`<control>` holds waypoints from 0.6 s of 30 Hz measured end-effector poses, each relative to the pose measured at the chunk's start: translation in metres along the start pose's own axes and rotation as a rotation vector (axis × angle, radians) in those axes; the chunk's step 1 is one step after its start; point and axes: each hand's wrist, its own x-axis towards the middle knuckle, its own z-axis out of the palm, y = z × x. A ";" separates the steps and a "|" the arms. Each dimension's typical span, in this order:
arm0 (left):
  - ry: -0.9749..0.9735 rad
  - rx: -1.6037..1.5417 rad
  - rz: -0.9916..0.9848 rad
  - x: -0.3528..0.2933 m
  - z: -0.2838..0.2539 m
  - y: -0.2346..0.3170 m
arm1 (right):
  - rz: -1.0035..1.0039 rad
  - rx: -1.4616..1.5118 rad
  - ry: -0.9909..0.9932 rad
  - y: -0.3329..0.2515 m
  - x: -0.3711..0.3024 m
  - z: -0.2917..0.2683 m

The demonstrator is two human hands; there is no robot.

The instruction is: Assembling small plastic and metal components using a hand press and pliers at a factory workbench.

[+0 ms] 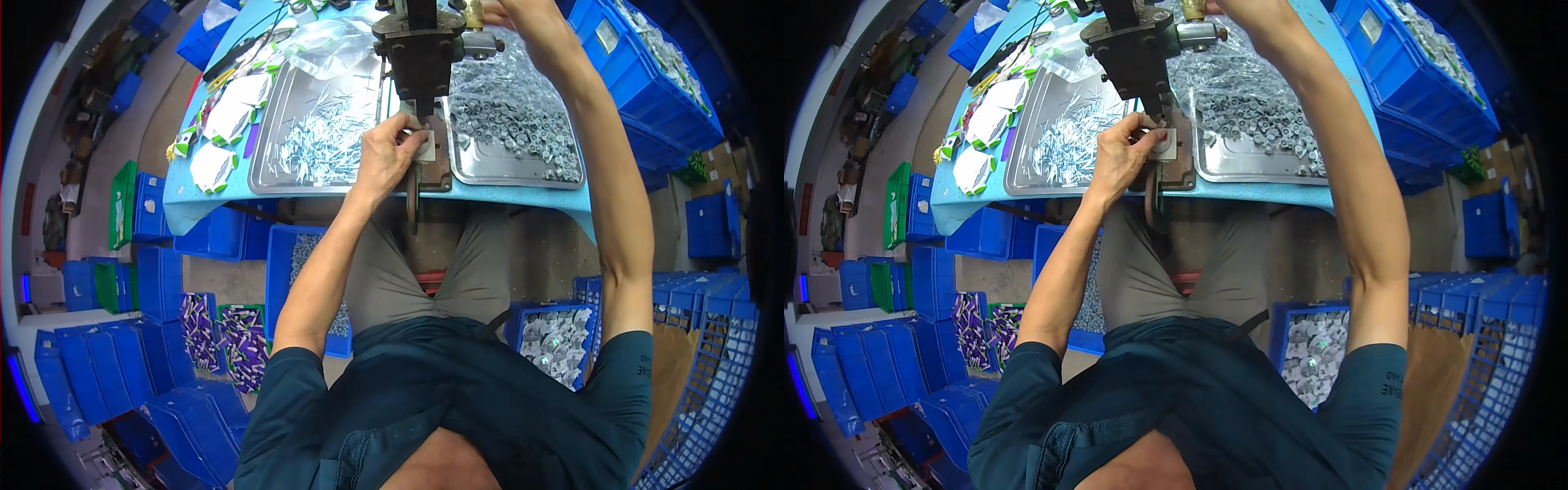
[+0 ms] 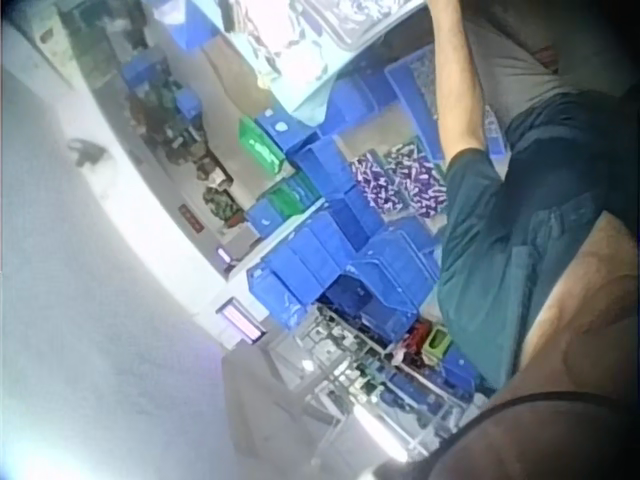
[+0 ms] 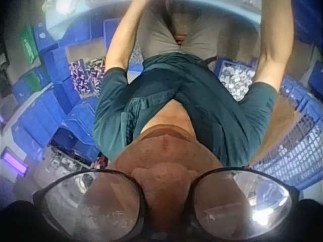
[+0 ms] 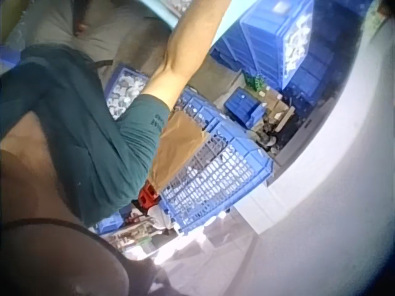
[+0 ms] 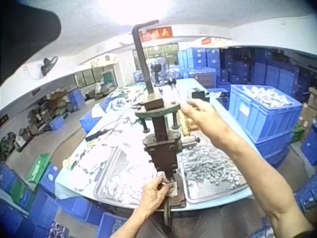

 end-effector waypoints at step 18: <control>0.049 0.056 -0.072 0.002 0.006 0.001 | -0.853 -0.211 -0.137 -0.095 -0.055 -0.007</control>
